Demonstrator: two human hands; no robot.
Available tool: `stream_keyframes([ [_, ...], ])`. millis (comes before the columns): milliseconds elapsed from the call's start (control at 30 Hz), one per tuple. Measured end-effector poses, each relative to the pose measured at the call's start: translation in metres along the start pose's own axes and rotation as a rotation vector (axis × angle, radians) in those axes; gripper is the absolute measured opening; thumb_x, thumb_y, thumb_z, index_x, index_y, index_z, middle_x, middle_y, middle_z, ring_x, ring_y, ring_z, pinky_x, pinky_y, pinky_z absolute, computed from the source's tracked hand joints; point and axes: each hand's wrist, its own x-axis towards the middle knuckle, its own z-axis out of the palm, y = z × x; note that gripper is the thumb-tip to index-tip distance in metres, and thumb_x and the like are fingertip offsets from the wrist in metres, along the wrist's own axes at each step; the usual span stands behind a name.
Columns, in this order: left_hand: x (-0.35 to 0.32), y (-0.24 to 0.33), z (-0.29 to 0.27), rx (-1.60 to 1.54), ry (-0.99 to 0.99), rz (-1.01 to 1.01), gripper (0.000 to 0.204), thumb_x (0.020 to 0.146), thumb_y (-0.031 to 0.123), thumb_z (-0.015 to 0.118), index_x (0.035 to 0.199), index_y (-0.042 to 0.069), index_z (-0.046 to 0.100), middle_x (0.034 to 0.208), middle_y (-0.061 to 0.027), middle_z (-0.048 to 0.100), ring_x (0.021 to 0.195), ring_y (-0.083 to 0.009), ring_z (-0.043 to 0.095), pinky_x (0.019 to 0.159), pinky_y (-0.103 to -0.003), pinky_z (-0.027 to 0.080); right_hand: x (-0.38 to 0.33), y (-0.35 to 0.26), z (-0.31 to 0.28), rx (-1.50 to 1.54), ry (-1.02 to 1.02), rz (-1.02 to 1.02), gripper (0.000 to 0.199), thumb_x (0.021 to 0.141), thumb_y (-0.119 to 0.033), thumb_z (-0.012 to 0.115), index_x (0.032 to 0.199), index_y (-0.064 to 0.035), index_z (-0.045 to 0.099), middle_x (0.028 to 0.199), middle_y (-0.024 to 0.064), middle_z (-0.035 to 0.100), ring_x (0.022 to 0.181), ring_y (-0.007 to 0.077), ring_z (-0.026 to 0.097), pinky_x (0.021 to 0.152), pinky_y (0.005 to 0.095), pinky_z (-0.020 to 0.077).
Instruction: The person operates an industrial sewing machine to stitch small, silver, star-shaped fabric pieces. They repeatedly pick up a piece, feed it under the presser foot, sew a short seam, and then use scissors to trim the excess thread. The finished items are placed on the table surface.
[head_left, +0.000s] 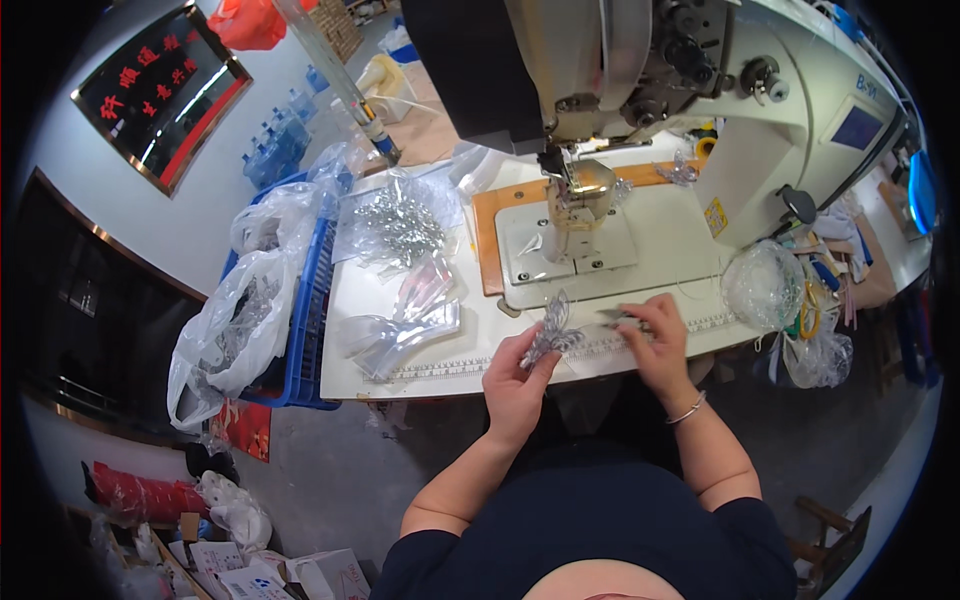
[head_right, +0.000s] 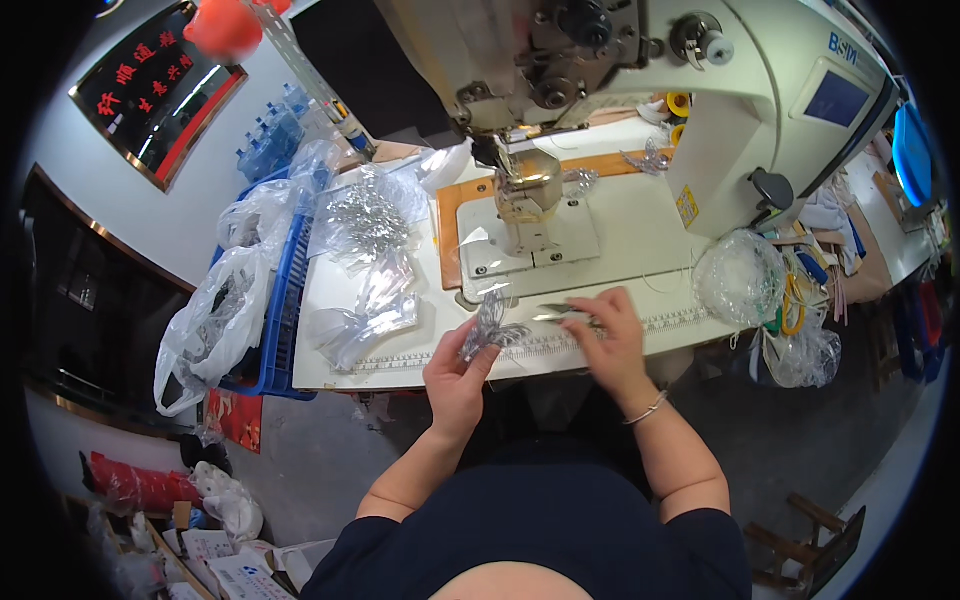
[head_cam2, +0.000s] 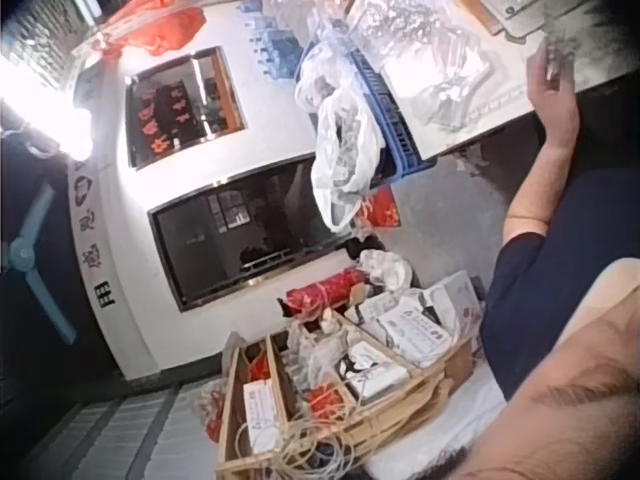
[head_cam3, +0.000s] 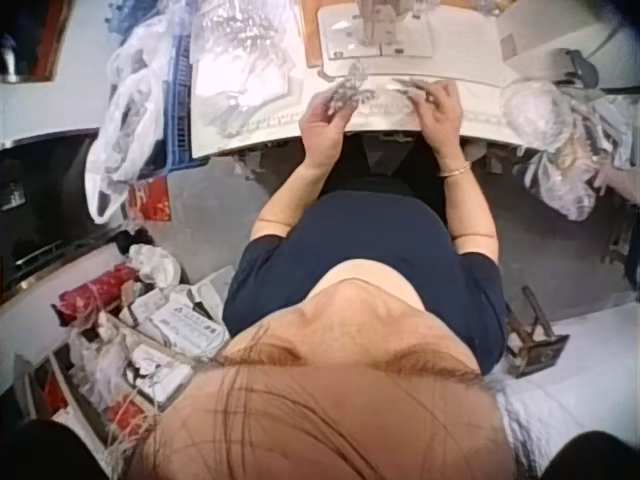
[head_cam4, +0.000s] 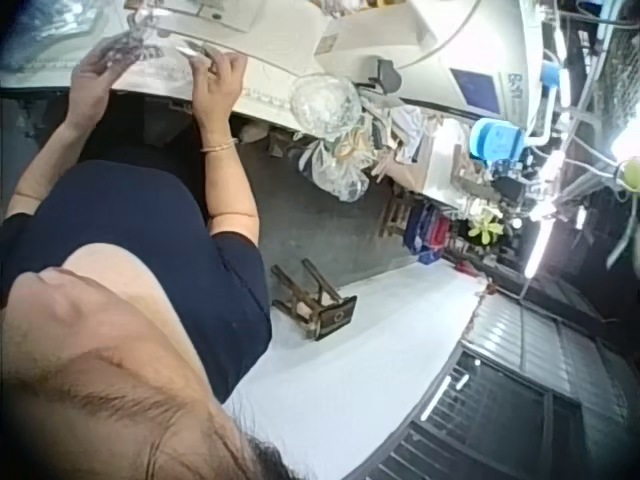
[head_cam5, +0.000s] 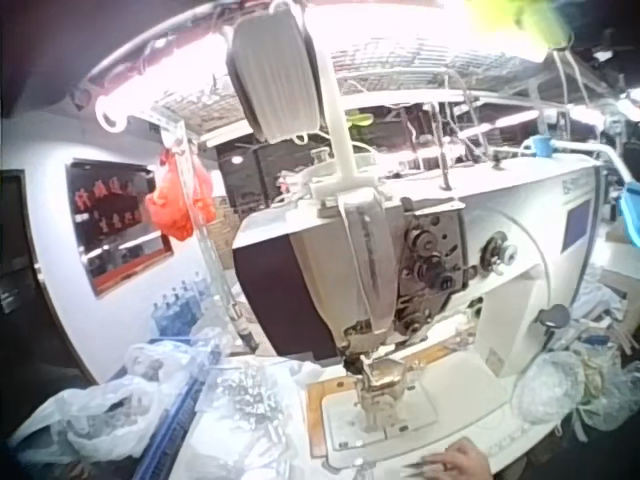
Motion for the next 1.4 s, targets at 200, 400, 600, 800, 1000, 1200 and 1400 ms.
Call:
stream_keyframes([
  [200, 0.032, -0.004, -0.030, 0.371, -0.149, 0.806, 0.023, 0.064, -0.001, 0.071, 0.076, 0.019, 0.070, 0.114, -0.0067, 0.056, 0.123, -0.0363, 0.040, 0.106, -0.048, 0.025, 0.016, 0.044, -0.023, -0.668, 0.074, 0.022, 0.021, 0.074, -0.021, 0.068, 0.091, -0.0090, 0.065, 0.089, 0.0080, 0.051, 0.087, 0.0244, 0.051, 0.076, 0.0345, 0.0391],
  [400, 0.039, -0.016, -0.028, 0.188, -0.186, 0.701, 0.020, 0.064, 0.003, 0.074, 0.067, 0.023, 0.070, 0.132, -0.0093, 0.043, 0.135, -0.0360, 0.018, 0.108, -0.047, 0.019, 0.017, 0.007, -0.005, 0.362, -0.632, 0.267, 0.023, 0.081, -0.019, 0.063, 0.099, -0.0042, 0.062, 0.092, 0.0085, 0.058, 0.088, 0.0154, 0.054, 0.078, 0.0307, 0.0429],
  [600, 0.021, -0.013, -0.010, -0.028, 0.061, 0.469, 0.039, 0.075, -0.002, 0.063, 0.109, 0.016, 0.058, 0.135, -0.0125, 0.039, 0.134, -0.0307, 0.022, 0.106, -0.042, 0.023, 0.007, -0.023, 0.034, 0.906, -0.609, 0.618, 0.021, 0.084, -0.010, 0.061, 0.101, 0.0028, 0.059, 0.085, 0.0014, 0.062, 0.076, 0.0074, 0.055, 0.072, 0.0219, 0.0453],
  [800, 0.007, -0.008, -0.038, -0.820, -0.157, -0.464, 0.039, 0.091, 0.013, 0.044, 0.127, -0.001, 0.039, 0.123, -0.0129, 0.049, 0.110, -0.0229, 0.050, 0.094, -0.039, 0.041, 0.004, -0.026, 0.039, 0.752, -0.548, 0.512, 0.027, 0.083, -0.008, 0.063, 0.108, 0.0029, 0.058, 0.090, 0.0045, 0.064, 0.081, 0.0084, 0.059, 0.072, 0.0217, 0.0484],
  [1000, 0.002, 0.011, -0.032, -0.572, -0.131, -0.468, 0.033, 0.089, 0.011, 0.052, 0.118, -0.004, 0.050, 0.109, -0.0121, 0.057, 0.096, -0.0187, 0.058, 0.083, -0.033, 0.049, 0.012, -0.033, 0.038, 0.698, -0.601, 0.502, 0.028, 0.083, -0.007, 0.062, 0.109, 0.0031, 0.058, 0.089, 0.0049, 0.064, 0.081, 0.0086, 0.059, 0.073, 0.0224, 0.0485],
  [1200, 0.000, 0.012, -0.033, -0.588, -0.099, -0.492, 0.032, 0.089, 0.013, 0.052, 0.117, -0.004, 0.050, 0.107, -0.0118, 0.058, 0.097, -0.0191, 0.058, 0.083, -0.034, 0.049, 0.018, -0.036, 0.039, 0.679, -0.646, 0.488, 0.027, 0.083, -0.006, 0.062, 0.108, 0.0030, 0.058, 0.087, 0.0055, 0.064, 0.079, 0.0087, 0.059, 0.072, 0.0232, 0.0489],
  [1400, 0.001, 0.007, -0.043, -0.756, -0.150, -0.528, 0.039, 0.090, 0.020, 0.046, 0.120, -0.006, 0.046, 0.109, -0.0132, 0.058, 0.100, -0.0215, 0.058, 0.087, -0.039, 0.048, 0.020, -0.031, 0.044, 0.653, -0.684, 0.490, 0.026, 0.083, -0.007, 0.062, 0.106, 0.0034, 0.059, 0.086, 0.0047, 0.064, 0.077, 0.0084, 0.059, 0.069, 0.0230, 0.0487],
])
